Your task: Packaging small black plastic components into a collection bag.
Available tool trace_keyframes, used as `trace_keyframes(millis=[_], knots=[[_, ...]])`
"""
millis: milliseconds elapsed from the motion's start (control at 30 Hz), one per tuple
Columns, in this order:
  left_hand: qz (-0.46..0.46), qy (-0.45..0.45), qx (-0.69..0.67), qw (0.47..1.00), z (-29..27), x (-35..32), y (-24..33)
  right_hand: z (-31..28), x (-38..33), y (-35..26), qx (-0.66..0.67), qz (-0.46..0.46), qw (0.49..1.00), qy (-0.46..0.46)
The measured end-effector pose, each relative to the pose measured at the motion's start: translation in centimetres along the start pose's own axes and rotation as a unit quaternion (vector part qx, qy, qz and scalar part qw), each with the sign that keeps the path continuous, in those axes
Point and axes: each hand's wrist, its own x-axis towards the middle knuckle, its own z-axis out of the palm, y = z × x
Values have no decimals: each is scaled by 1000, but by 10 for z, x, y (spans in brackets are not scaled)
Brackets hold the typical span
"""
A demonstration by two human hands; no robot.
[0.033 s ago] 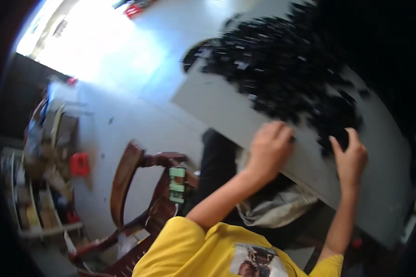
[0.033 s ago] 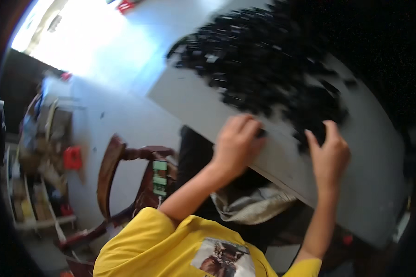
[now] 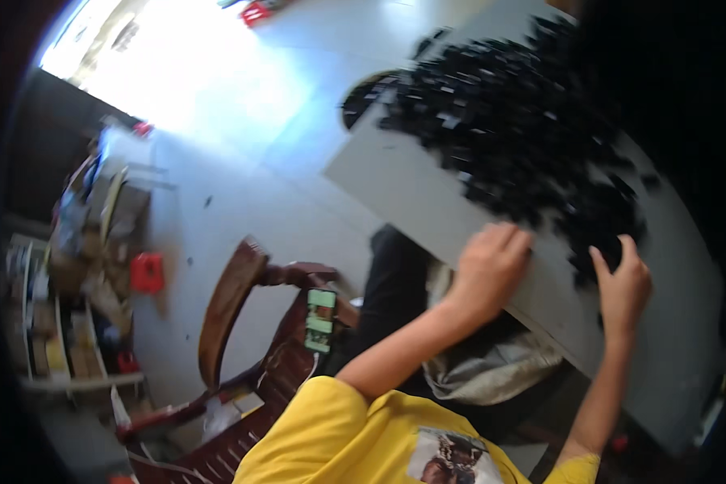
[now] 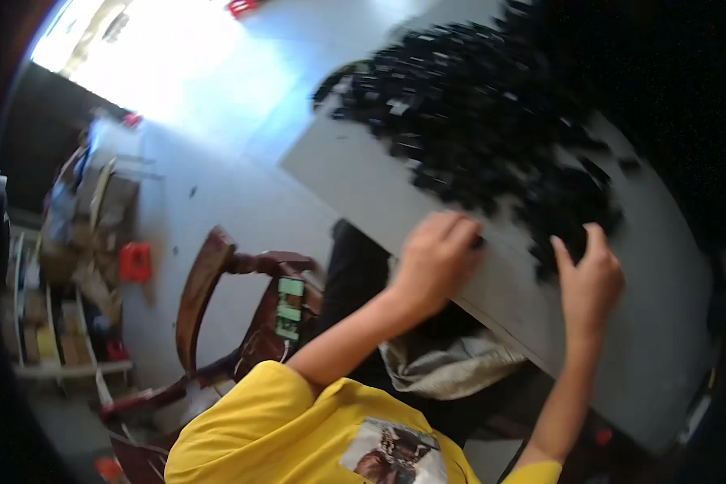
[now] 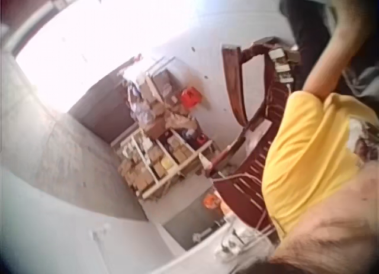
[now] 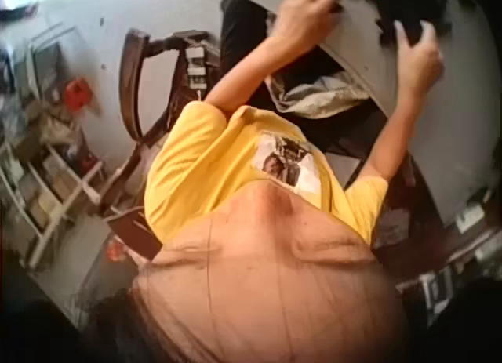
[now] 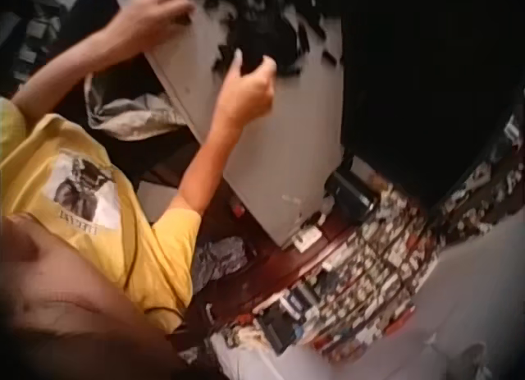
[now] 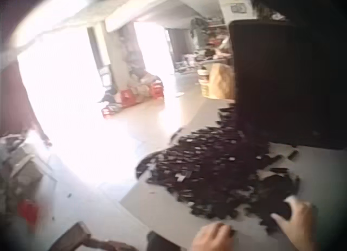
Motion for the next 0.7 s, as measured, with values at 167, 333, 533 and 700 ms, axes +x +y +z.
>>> trace_keyframes(millis=[167,333,533,700], knots=[[24,17,-27,999,4,-3,-1,8,14,7,-71,30,996,-54],[-65,-26,-268,961,-38,-14,-4,10,-1,21,61,-80,995,22],[-46,-83,-298,950,-69,-25,10,-24,-53,-8,262,-276,924,-44],[-3,-102,-282,954,-75,-27,23,-29,-61,-9,264,-338,902,-49]])
